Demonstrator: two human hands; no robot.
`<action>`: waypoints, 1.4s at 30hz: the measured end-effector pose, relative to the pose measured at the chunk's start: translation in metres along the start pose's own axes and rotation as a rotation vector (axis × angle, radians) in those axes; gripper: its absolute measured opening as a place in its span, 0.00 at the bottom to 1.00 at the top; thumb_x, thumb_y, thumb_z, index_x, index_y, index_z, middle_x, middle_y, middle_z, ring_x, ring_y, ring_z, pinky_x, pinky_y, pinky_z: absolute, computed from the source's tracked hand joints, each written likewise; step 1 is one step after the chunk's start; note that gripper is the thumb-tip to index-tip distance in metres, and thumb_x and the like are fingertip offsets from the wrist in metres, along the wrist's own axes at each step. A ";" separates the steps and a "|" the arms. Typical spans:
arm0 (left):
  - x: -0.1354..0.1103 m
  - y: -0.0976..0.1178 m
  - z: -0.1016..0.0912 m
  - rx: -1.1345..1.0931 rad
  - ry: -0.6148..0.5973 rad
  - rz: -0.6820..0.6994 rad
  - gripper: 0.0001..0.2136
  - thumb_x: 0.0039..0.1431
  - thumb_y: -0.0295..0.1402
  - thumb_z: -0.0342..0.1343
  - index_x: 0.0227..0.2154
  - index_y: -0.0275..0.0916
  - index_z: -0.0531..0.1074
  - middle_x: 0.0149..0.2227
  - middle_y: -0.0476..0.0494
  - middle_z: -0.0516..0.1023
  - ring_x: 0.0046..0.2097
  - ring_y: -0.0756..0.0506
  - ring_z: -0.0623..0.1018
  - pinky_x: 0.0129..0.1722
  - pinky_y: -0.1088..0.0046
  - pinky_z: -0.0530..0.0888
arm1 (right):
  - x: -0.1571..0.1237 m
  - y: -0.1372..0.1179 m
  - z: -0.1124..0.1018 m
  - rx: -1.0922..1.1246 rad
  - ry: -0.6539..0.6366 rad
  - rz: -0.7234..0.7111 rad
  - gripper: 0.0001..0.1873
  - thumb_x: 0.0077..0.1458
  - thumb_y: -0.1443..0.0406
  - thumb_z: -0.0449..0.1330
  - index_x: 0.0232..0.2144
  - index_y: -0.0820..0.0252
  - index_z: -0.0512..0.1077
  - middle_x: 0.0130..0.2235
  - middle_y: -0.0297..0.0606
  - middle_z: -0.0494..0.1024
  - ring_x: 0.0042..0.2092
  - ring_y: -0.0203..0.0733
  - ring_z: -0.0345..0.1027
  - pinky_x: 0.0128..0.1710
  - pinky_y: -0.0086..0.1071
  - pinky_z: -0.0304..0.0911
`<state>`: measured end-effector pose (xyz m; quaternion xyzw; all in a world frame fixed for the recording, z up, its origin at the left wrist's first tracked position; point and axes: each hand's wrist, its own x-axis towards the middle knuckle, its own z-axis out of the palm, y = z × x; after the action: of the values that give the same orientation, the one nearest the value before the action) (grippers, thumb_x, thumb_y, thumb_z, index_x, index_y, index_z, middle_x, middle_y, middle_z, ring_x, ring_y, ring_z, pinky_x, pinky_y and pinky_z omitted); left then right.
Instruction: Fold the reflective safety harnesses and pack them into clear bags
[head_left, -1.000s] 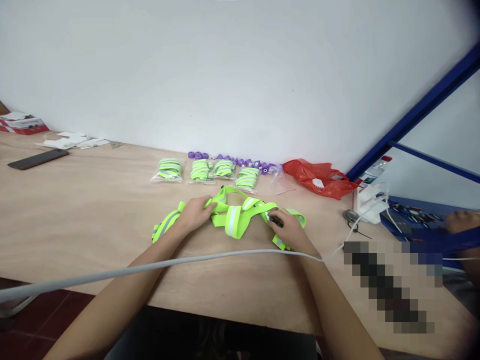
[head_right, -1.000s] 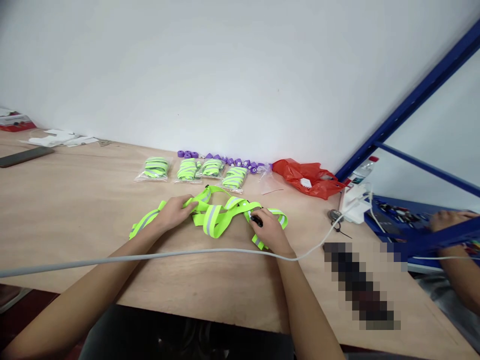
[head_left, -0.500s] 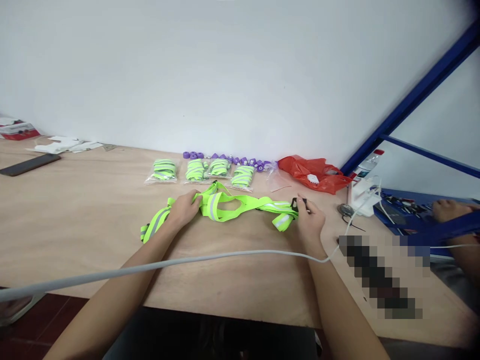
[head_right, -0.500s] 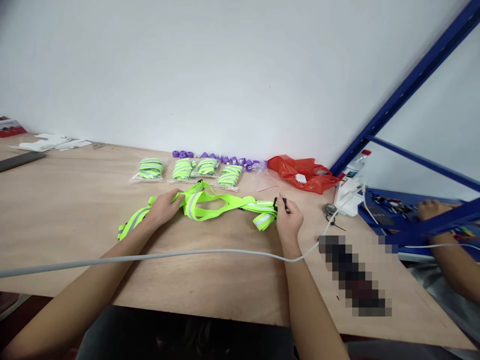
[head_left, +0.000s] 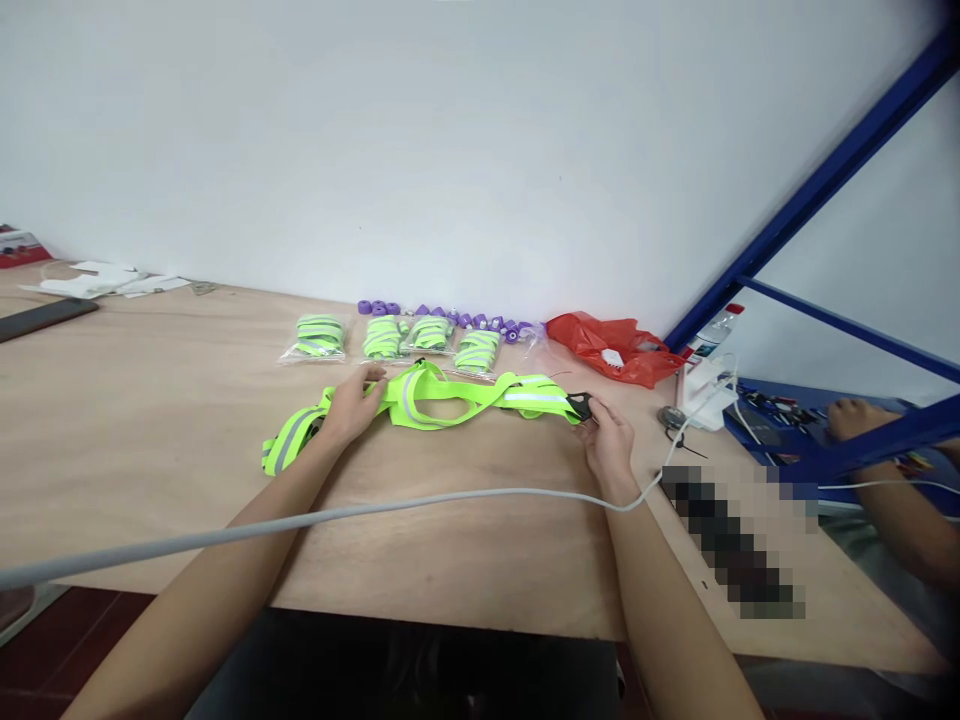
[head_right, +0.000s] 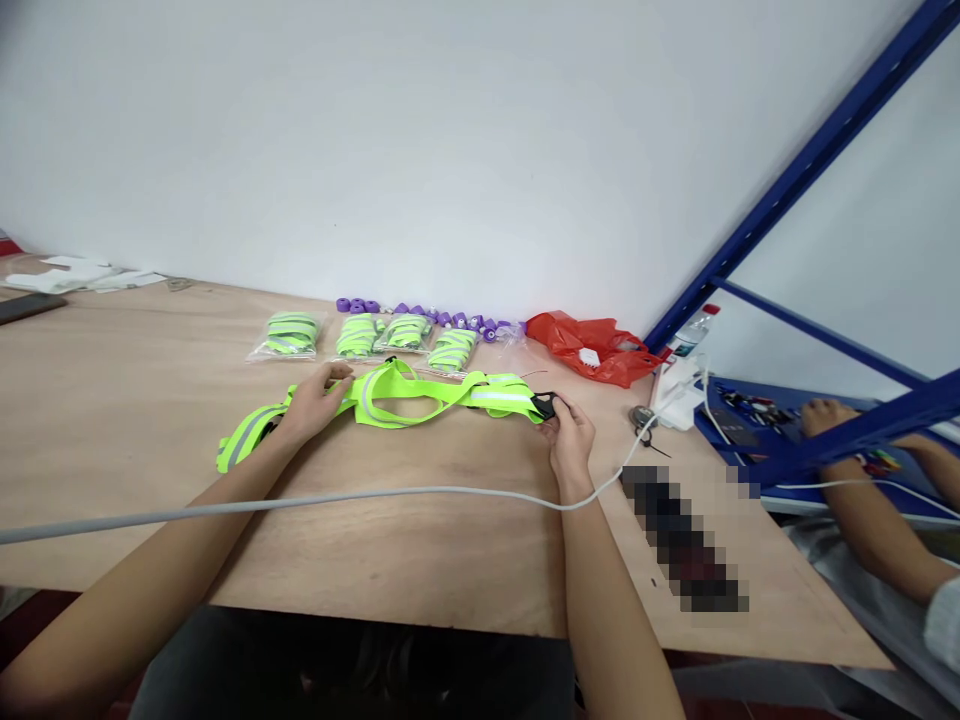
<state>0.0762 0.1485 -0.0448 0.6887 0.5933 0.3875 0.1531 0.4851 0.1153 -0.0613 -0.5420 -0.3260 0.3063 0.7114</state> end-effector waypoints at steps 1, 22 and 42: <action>-0.001 0.004 -0.002 -0.011 0.031 0.016 0.17 0.64 0.41 0.46 0.50 0.38 0.69 0.51 0.37 0.79 0.49 0.40 0.79 0.49 0.63 0.75 | 0.000 0.000 0.002 -0.004 0.003 -0.018 0.26 0.39 0.50 0.69 0.38 0.61 0.75 0.33 0.39 0.82 0.30 0.42 0.76 0.27 0.35 0.72; -0.070 0.086 0.058 -1.186 -0.691 -0.362 0.27 0.55 0.55 0.64 0.48 0.39 0.70 0.38 0.46 0.77 0.32 0.46 0.80 0.26 0.73 0.76 | -0.098 -0.028 0.067 -0.795 -0.686 -1.598 0.07 0.64 0.68 0.61 0.32 0.55 0.71 0.28 0.32 0.72 0.32 0.37 0.64 0.34 0.33 0.56; -0.059 0.084 0.052 -1.297 -0.578 -0.499 0.19 0.45 0.39 0.71 0.36 0.37 0.72 0.29 0.49 0.76 0.23 0.50 0.75 0.24 0.73 0.73 | -0.072 -0.023 0.051 -0.695 -1.017 -0.584 0.20 0.58 0.66 0.61 0.53 0.55 0.74 0.54 0.44 0.79 0.57 0.52 0.70 0.58 0.46 0.65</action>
<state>0.1718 0.0850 -0.0434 0.3799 0.3206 0.4170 0.7609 0.4032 0.0820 -0.0388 -0.4177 -0.8321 0.1959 0.3077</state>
